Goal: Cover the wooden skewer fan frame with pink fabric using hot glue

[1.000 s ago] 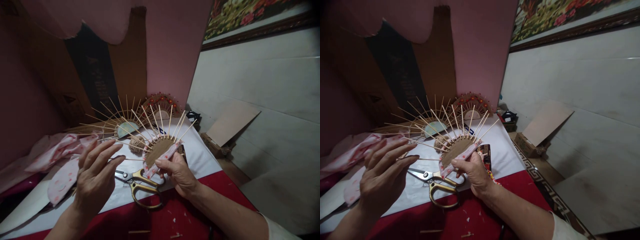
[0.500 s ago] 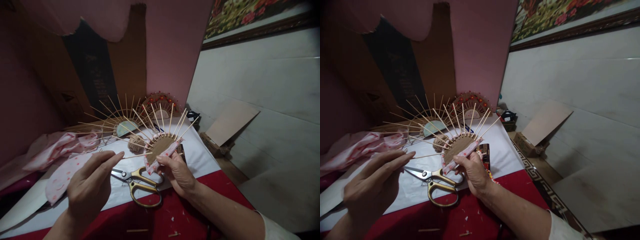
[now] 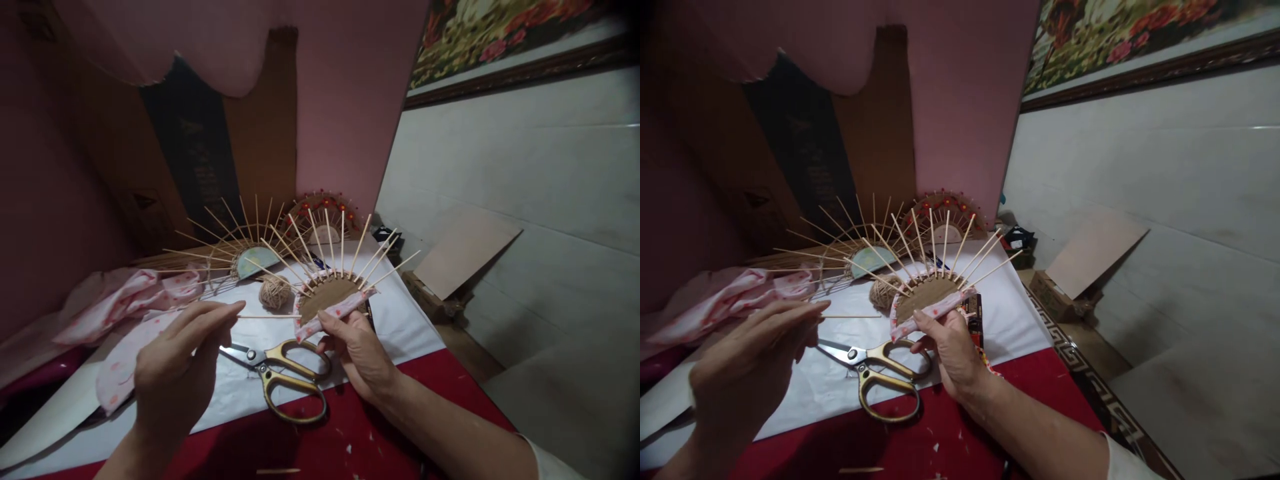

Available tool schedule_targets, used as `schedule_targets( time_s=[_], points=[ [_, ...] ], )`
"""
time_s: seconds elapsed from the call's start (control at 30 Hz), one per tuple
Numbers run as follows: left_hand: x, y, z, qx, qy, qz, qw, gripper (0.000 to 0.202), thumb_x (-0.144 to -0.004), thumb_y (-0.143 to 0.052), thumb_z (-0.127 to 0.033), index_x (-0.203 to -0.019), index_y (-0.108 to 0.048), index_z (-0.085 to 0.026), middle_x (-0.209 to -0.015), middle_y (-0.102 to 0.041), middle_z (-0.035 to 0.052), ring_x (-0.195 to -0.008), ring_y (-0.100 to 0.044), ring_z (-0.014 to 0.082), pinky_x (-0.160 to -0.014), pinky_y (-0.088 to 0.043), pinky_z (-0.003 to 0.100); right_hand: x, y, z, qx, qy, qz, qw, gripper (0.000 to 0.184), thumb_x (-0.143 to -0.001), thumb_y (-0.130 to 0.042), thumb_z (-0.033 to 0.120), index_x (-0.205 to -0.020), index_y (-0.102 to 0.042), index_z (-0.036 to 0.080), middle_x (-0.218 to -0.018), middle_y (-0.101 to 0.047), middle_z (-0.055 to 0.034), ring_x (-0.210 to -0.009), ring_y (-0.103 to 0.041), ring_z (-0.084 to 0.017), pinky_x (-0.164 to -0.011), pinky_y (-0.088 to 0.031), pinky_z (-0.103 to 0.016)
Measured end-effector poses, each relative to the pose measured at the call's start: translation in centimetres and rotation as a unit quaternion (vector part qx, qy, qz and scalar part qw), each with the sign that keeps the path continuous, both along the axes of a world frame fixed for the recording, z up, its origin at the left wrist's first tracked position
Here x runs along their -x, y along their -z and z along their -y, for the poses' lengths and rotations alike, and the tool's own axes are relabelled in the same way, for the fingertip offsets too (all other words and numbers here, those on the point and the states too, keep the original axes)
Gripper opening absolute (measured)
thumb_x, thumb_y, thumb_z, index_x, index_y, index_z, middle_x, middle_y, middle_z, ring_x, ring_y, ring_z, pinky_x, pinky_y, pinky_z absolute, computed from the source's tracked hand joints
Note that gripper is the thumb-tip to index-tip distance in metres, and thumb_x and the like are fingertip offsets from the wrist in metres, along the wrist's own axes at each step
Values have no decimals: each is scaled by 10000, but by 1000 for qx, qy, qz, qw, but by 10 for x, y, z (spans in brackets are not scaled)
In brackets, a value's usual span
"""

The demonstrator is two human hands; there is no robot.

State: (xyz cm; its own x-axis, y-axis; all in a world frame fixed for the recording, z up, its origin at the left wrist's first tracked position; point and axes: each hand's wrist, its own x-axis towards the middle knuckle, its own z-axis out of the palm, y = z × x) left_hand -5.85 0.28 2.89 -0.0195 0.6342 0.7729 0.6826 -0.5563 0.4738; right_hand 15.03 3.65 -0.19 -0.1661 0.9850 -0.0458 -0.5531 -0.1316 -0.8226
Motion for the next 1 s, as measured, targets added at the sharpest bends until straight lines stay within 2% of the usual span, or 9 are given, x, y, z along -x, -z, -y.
schedule_targets(
  time_s=[0.1, 0.2, 0.33, 0.43, 0.5, 0.57, 0.67, 0.77, 1.0],
  points=[
    [-7, -5, 1, 57, 17, 111, 992, 200, -774, -610, -196, -942, -686, -273, -754, -610, -14, -587, -537, 115, -531, -422, 245, 0, -1, 1, 9, -1, -2, 1000, 243, -686, -744, 273, -844, -604, 152, -684, -651, 10, -466, -533, -66, -425, -443, -162],
    [-12, -14, 3, 72, -15, 204, 976, 230, -773, -599, -201, -981, -660, -277, -716, -572, -25, -548, -510, 109, -495, -402, 244, 0, 0, 2, 5, -3, -6, 1000, 236, -670, -757, 281, -806, -615, 149, -669, -639, 18, -484, -543, -69, -428, -444, -160],
    [-9, -24, 4, 42, -7, 230, 972, 379, -785, -553, -199, -1130, -575, -355, -1009, -572, -16, -609, -531, 102, -561, -450, 248, 1, 1, 0, -3, -12, -5, 1000, 242, -662, -762, 284, -807, -629, 144, -701, -638, 4, -597, -600, -107, -417, -446, -154],
    [-2, -27, 2, 38, 13, 228, 973, 703, -743, -607, -188, -1331, -336, -462, -1288, -487, -17, -572, -539, 80, -501, -474, 238, 2, 2, -2, -1, -15, -7, 1000, 263, -662, -762, 285, -841, -626, 149, -711, -642, -3, -614, -613, -119, -410, -447, -154],
    [3, -28, 1, 39, 14, 250, 967, 861, -697, -663, -176, -1374, -224, -478, -1369, -440, 1, -521, -552, 66, -453, -491, 228, 3, 2, -2, -4, -16, -7, 1000, 266, -663, -761, 294, -838, -625, 147, -717, -645, -7, -629, -623, -129, -415, -454, -159],
    [6, -29, -1, 48, 18, 299, 953, 901, -657, -710, -160, -1378, -245, -433, -1287, -540, 18, -529, -597, 85, -505, -541, 238, 4, 3, -1, -11, -19, -1, 1000, 244, -670, -754, 300, -802, -625, 141, -703, -644, -7, -608, -614, -117, -411, -446, -151],
    [7, -29, -3, 122, 52, 374, 918, 789, -632, -744, -159, -1319, -383, -301, -939, -717, 20, -607, -664, 151, -579, -568, 238, 5, 4, 0, -25, -28, 20, 999, 213, -708, -723, 308, -719, -615, 126, -656, -648, -12, -506, -558, -70, -386, -410, -127],
    [8, -27, -7, 214, 84, 405, 885, 625, -607, -769, -172, -1174, -506, -194, -697, -729, 26, -548, -669, 165, -531, -558, 206, 6, 3, 1, -47, -30, 27, 998, 203, -740, -696, 308, -729, -612, 124, -664, -669, -28, -538, -592, -87, -393, -423, -128],
    [3, -23, -9, 288, 112, 444, 841, 503, -566, -790, -183, -1007, -549, -168, -647, -720, 42, -533, -673, 162, -507, -548, 182, 8, 3, 2, -58, -25, 51, 997, 261, -758, -668, 354, -706, -602, 107, -685, -706, -82, -537, -648, -124, -351, -433, -126]
  ],
)
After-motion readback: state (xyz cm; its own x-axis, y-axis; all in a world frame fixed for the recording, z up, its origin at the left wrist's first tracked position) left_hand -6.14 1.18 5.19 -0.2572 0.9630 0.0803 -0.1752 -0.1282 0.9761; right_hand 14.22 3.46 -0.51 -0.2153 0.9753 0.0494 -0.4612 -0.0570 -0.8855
